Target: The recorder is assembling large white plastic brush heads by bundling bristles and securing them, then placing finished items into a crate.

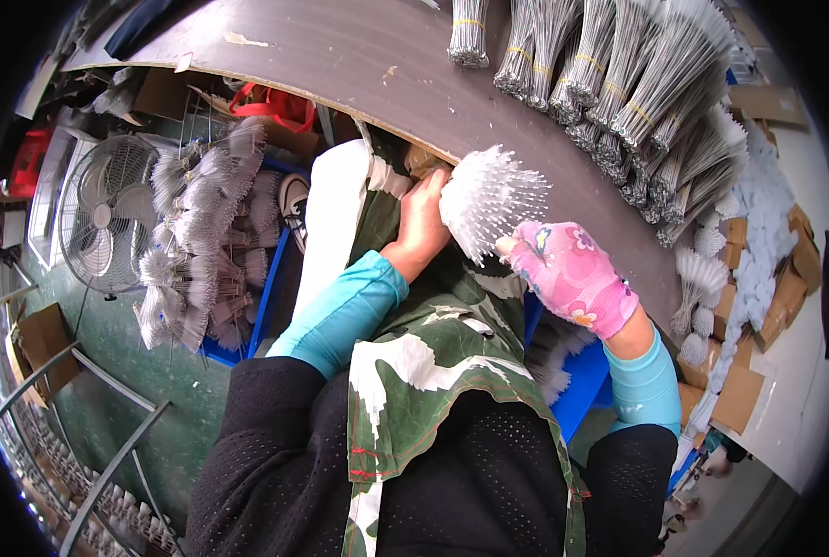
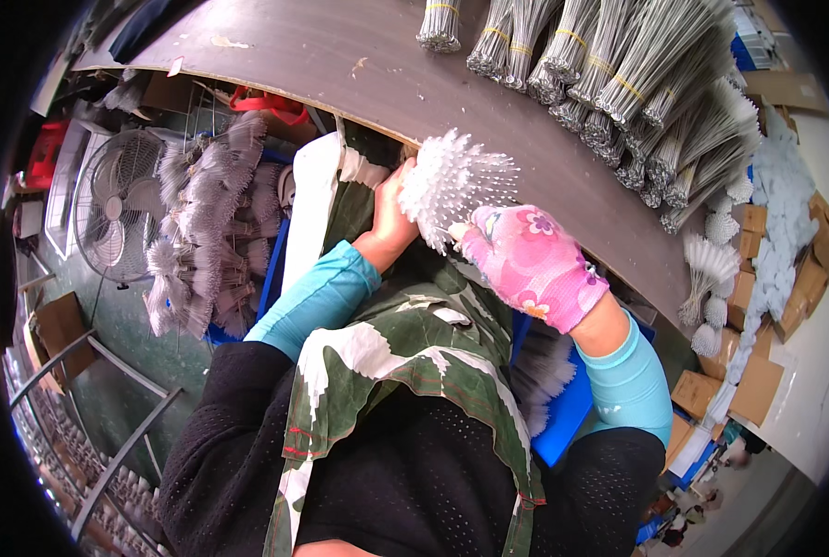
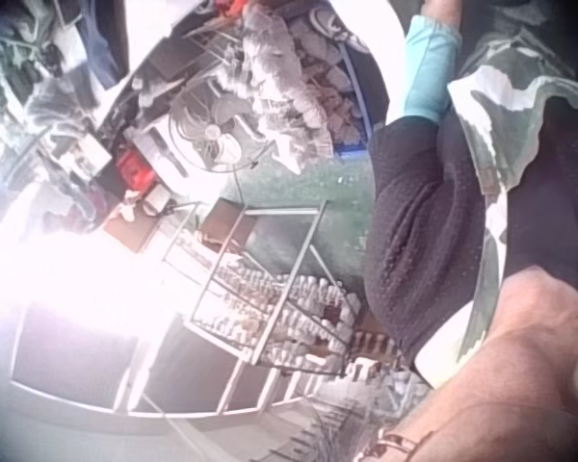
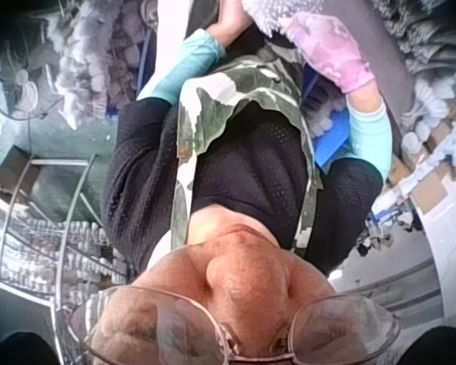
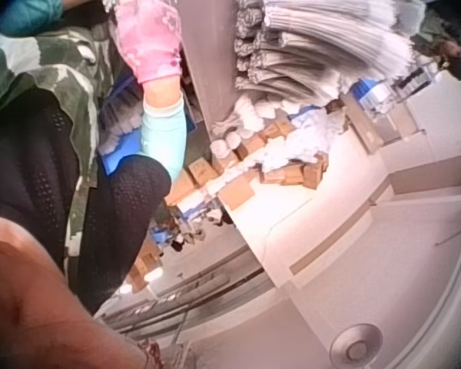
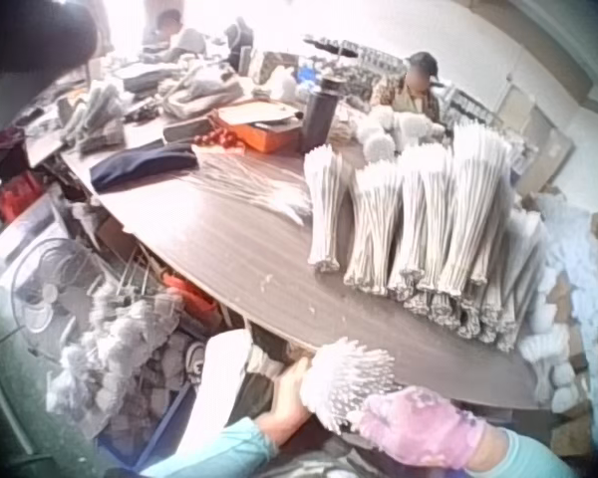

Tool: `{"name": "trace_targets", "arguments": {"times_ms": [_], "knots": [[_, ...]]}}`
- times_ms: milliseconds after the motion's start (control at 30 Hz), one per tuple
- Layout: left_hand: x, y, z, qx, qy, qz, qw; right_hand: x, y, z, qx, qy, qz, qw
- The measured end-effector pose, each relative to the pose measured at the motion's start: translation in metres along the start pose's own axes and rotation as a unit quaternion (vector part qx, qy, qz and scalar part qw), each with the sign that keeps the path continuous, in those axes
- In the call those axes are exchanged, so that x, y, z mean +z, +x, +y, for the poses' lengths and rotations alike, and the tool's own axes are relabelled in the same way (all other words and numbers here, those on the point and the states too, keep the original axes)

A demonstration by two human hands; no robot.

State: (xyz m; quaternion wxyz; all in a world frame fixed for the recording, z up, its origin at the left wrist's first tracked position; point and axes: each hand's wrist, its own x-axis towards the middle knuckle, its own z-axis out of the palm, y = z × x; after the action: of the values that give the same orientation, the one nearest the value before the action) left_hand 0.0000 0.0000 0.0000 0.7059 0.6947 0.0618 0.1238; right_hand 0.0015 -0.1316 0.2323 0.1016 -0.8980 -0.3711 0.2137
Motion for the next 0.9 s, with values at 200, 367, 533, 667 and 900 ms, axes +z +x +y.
{"name": "trace_targets", "arguments": {"times_ms": [200, 367, 533, 667, 900], "knots": [[0.004, 0.0, -0.003, 0.023, 0.006, 0.005, 1.0, -0.005, 0.0, -0.006, 0.071, 0.024, -0.007, 0.997], [0.003, 0.0, -0.007, 0.037, 0.027, 0.013, 0.999, -0.005, 0.006, -0.016, 0.128, 0.091, 0.013, 0.988], [0.003, 0.0, -0.006, 0.021, 0.018, 0.0, 1.0, 0.008, -0.004, 0.0, -0.003, 0.096, 0.074, 0.993], [0.003, -0.002, -0.014, -0.013, -0.062, -0.019, 0.998, -0.004, -0.011, -0.011, 0.141, 0.329, 0.016, 0.934], [-0.001, -0.005, 0.006, -0.237, -0.425, -0.086, 0.869, -0.007, -0.034, -0.005, 0.231, 0.515, 0.101, 0.819]]}}
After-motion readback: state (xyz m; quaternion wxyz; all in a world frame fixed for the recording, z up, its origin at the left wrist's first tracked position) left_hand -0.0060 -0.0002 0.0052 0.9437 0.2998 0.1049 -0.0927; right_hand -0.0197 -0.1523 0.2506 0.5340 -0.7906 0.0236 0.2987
